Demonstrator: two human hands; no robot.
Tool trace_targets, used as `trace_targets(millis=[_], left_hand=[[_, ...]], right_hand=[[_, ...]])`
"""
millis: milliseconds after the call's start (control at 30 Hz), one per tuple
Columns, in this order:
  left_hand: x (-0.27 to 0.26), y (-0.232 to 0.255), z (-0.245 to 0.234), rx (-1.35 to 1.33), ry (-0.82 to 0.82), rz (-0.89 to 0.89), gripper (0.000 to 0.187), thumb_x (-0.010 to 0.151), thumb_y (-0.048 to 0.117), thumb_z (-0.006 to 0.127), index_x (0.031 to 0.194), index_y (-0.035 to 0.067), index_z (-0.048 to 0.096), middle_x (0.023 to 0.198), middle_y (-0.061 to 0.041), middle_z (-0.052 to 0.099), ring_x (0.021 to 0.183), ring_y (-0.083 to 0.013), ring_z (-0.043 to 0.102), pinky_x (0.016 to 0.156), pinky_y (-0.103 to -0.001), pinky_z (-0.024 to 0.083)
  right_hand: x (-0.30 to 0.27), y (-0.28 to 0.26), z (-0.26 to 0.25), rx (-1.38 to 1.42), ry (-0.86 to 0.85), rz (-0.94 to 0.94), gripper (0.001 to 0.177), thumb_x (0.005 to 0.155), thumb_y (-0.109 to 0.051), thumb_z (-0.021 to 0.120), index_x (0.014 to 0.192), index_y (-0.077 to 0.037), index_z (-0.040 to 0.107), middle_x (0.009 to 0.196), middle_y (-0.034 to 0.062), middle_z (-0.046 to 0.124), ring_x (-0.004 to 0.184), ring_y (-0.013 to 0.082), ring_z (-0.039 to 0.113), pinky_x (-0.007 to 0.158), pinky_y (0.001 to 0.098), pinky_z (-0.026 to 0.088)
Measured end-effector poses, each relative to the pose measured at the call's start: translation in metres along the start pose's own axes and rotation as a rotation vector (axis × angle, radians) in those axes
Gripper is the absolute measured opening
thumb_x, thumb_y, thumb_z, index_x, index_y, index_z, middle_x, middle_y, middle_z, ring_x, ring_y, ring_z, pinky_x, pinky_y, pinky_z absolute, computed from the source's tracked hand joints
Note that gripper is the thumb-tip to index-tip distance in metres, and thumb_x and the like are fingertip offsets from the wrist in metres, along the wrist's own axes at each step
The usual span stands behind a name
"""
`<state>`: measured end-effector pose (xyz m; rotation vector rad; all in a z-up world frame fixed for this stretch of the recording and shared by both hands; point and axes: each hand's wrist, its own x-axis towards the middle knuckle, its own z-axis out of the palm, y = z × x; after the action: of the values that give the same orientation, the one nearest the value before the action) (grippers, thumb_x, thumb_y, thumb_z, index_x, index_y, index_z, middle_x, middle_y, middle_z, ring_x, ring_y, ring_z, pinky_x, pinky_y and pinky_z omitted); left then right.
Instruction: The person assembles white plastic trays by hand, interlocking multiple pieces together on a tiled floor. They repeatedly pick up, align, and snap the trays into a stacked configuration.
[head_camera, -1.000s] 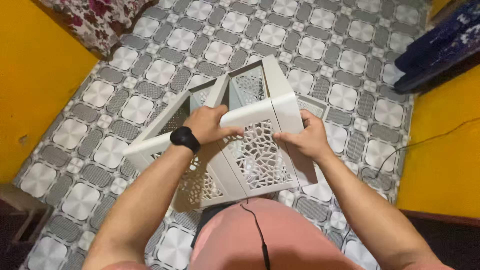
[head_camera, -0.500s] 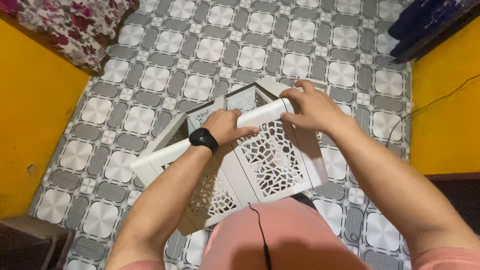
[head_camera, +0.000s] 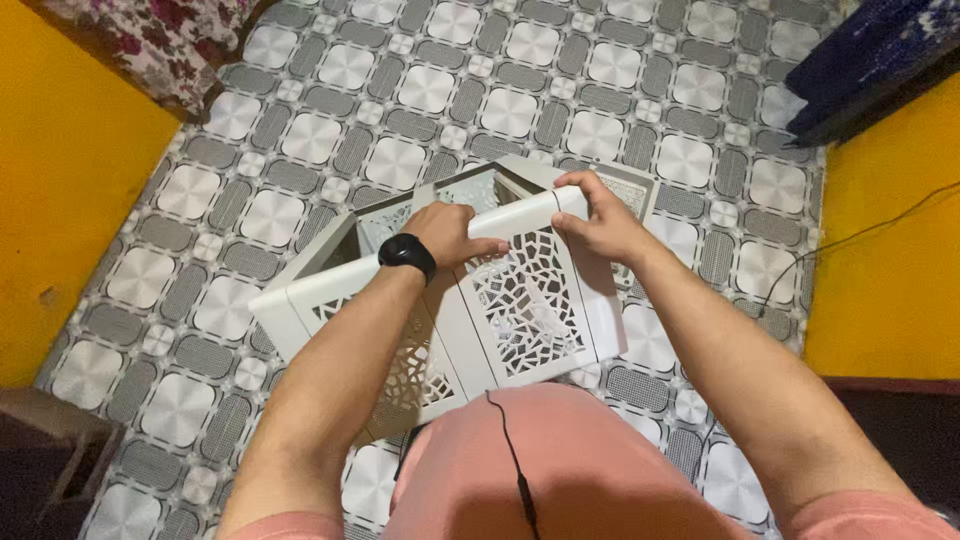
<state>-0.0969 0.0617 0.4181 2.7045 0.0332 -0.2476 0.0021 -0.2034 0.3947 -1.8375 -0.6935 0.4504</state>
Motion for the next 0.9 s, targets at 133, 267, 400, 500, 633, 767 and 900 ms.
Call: trace_targets(millis=[133,267,400,500,633,767,900], left_hand=[[0.007,0.004,0.005,-0.007,-0.005,-0.009,0.078,0.066,0.078,0.076,0.088,0.003,0.077,0.086,-0.021,0.074,0.088,-0.0377,0.072,0.083,-0.047,0.056],[0.009,0.01,0.012,-0.035,-0.019,0.004,0.076,0.066,0.075,0.077,0.091,0.004,0.077,0.085,-0.02,0.075,0.086,-0.0367,0.073,0.083,-0.046,0.056],[0.008,0.012,0.017,-0.034,-0.011,0.022,0.077,0.066,0.075,0.076,0.09,0.002,0.077,0.084,-0.021,0.074,0.084,-0.0364,0.073,0.082,-0.046,0.057],[0.004,0.013,0.016,-0.039,-0.022,0.026,0.078,0.066,0.076,0.076,0.092,0.002,0.075,0.082,-0.022,0.074,0.082,-0.0372,0.073,0.081,-0.047,0.056],[-0.006,0.008,0.013,-0.047,0.001,0.013,0.076,0.069,0.074,0.077,0.089,0.001,0.075,0.081,-0.023,0.073,0.083,-0.0385,0.072,0.081,-0.047,0.056],[-0.011,-0.003,0.003,-0.076,0.063,0.009,0.074,0.069,0.072,0.08,0.087,0.0,0.075,0.081,-0.023,0.073,0.083,-0.038,0.072,0.081,-0.046,0.056],[-0.008,-0.012,-0.009,-0.156,0.089,-0.028,0.072,0.068,0.069,0.081,0.093,0.001,0.076,0.083,-0.021,0.075,0.081,-0.0351,0.074,0.082,-0.044,0.057]], right_hand=[[-0.005,0.016,-0.008,-0.086,0.09,0.046,0.049,0.088,-0.019,0.081,0.129,-0.012,0.054,0.111,0.0045,0.069,0.098,0.014,0.067,0.081,0.0313,0.057],[-0.011,0.021,-0.011,-0.027,0.186,0.112,0.059,0.078,-0.02,0.09,0.125,-0.011,0.055,0.108,0.0044,0.071,0.095,0.0137,0.068,0.08,0.0302,0.058],[-0.017,0.017,-0.013,-0.104,0.198,0.129,0.06,0.078,-0.021,0.092,0.127,-0.011,0.059,0.114,0.0058,0.071,0.1,0.0137,0.068,0.084,0.0304,0.058],[-0.022,0.009,-0.012,-0.044,0.209,0.072,0.073,0.075,-0.02,0.093,0.136,-0.009,0.055,0.115,0.0068,0.07,0.102,0.0158,0.067,0.087,0.0307,0.057],[-0.038,0.005,-0.007,0.067,0.272,0.139,0.102,0.066,-0.019,0.092,0.148,-0.008,0.032,0.114,0.0076,0.07,0.103,0.0171,0.07,0.088,0.0314,0.057],[-0.082,0.016,0.002,-0.155,0.183,0.198,0.092,0.065,-0.016,0.094,0.142,-0.003,0.046,0.117,0.0137,0.071,0.106,0.0214,0.069,0.093,0.0356,0.054],[-0.113,0.033,-0.003,-0.066,0.077,0.302,0.076,0.067,-0.014,0.092,0.134,0.0,0.057,0.114,0.0142,0.074,0.102,0.0204,0.07,0.089,0.0345,0.057]])
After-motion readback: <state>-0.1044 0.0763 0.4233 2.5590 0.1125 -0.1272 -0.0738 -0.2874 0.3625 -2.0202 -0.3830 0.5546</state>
